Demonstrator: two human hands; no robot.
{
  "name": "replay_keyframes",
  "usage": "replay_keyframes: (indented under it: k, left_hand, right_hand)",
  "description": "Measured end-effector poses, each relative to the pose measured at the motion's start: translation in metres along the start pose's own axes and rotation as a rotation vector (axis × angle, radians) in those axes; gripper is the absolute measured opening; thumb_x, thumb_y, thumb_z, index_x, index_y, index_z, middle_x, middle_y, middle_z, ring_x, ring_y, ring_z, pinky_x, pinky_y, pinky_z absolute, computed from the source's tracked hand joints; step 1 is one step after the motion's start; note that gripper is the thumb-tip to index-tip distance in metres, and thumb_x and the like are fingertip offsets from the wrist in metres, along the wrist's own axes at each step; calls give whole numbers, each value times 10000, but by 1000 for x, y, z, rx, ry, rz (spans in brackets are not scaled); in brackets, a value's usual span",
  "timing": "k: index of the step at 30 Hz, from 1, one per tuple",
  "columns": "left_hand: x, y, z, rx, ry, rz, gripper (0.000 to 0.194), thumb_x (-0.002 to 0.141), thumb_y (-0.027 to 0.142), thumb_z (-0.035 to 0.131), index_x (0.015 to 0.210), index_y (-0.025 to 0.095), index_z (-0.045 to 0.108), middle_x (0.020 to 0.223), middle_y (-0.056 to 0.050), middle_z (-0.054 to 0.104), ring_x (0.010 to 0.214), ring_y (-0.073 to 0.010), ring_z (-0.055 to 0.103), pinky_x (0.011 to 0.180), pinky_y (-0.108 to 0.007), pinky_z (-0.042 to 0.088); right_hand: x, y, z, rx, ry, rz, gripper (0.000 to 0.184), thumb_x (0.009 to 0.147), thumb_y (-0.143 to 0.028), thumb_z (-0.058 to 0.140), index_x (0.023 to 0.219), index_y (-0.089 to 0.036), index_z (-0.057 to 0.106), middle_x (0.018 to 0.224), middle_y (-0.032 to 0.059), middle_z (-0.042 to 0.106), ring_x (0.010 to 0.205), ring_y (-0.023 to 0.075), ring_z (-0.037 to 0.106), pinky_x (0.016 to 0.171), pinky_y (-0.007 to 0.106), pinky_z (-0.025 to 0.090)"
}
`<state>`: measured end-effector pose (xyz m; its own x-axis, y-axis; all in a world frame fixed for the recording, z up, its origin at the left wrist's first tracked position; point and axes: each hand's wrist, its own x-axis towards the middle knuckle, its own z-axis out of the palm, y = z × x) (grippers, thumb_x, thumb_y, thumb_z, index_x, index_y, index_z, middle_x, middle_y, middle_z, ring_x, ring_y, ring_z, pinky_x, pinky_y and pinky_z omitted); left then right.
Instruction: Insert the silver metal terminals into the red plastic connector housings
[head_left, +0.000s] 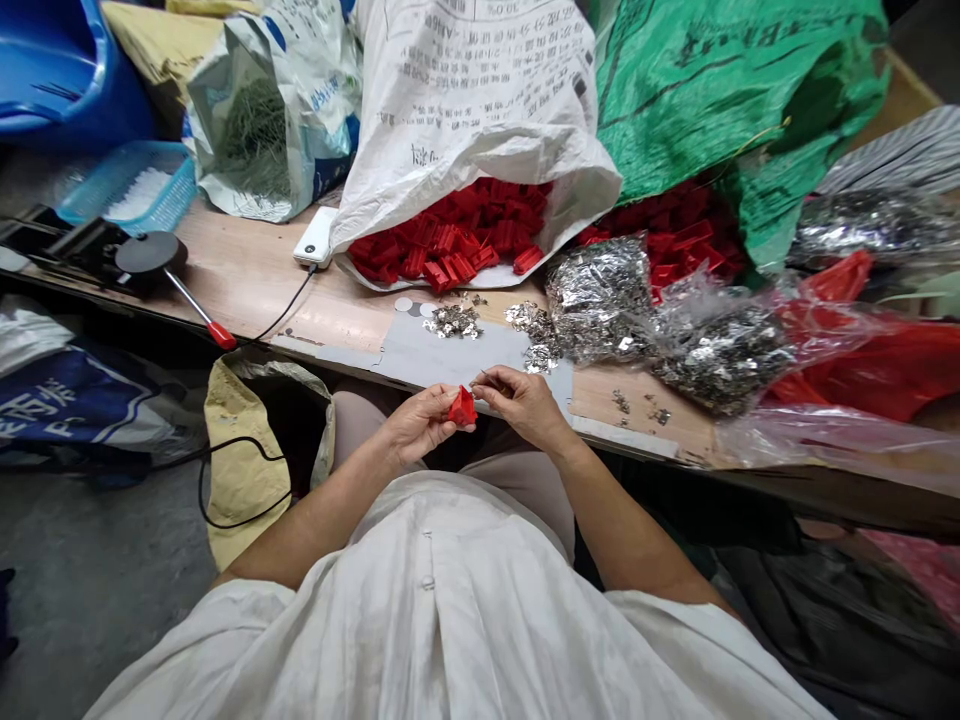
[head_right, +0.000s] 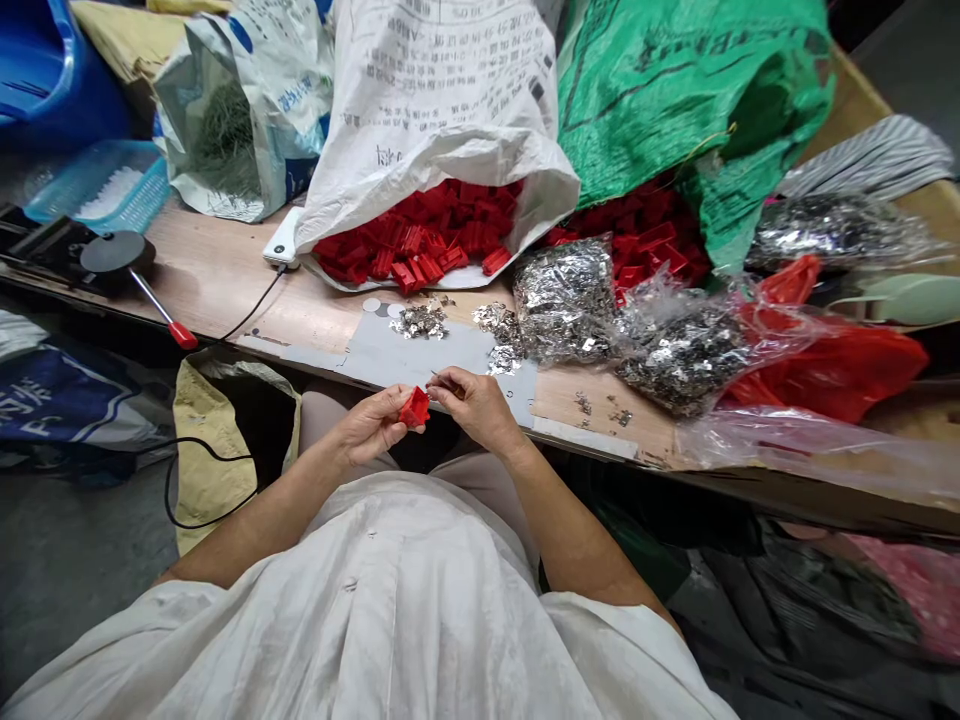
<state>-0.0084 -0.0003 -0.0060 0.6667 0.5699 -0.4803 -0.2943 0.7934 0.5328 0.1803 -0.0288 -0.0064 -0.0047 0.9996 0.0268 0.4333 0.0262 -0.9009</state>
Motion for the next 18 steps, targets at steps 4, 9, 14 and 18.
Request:
replay_keyframes:
  k: [4, 9, 14, 18]
  left_hand:
    - [1, -1, -1, -5, 5, 3, 209, 807, 221, 695, 790, 127, 509, 686, -5, 583, 581, -109, 666, 415, -87, 426]
    - [3, -3, -4, 11, 6, 7, 225, 786, 246, 718, 797, 125, 528, 682, -5, 580, 573, -102, 651, 407, -91, 408]
    - [2, -3, -3, 21, 5, 5, 223, 781, 258, 723, 824, 118, 554, 681, -12, 589, 556, -89, 630, 402, -93, 393]
    - [4, -4, -3, 9, -1, 4, 217, 770, 245, 730, 812, 115, 561, 678, -15, 589, 549, -96, 629, 393, -98, 377]
  right_hand:
    - [0, 2, -1, -19, -15, -4, 187, 813, -358, 637, 850, -183, 690, 710, 2, 668, 604, 114, 556, 603, 232, 435]
    - [-1, 3, 0, -30, -18, -8, 198, 817, -365, 638, 850, -176, 689, 740, 10, 681, 625, 118, 571, 608, 232, 432]
    - [-2, 6, 1, -17, -21, -17, 199, 817, -366, 645, 857, -179, 701, 765, 16, 700, 654, 131, 599, 628, 241, 452]
    - [-2, 5, 2, -67, -22, -49, 171, 830, -331, 635, 876, -194, 726, 823, 29, 733, 707, 157, 646, 666, 261, 482]
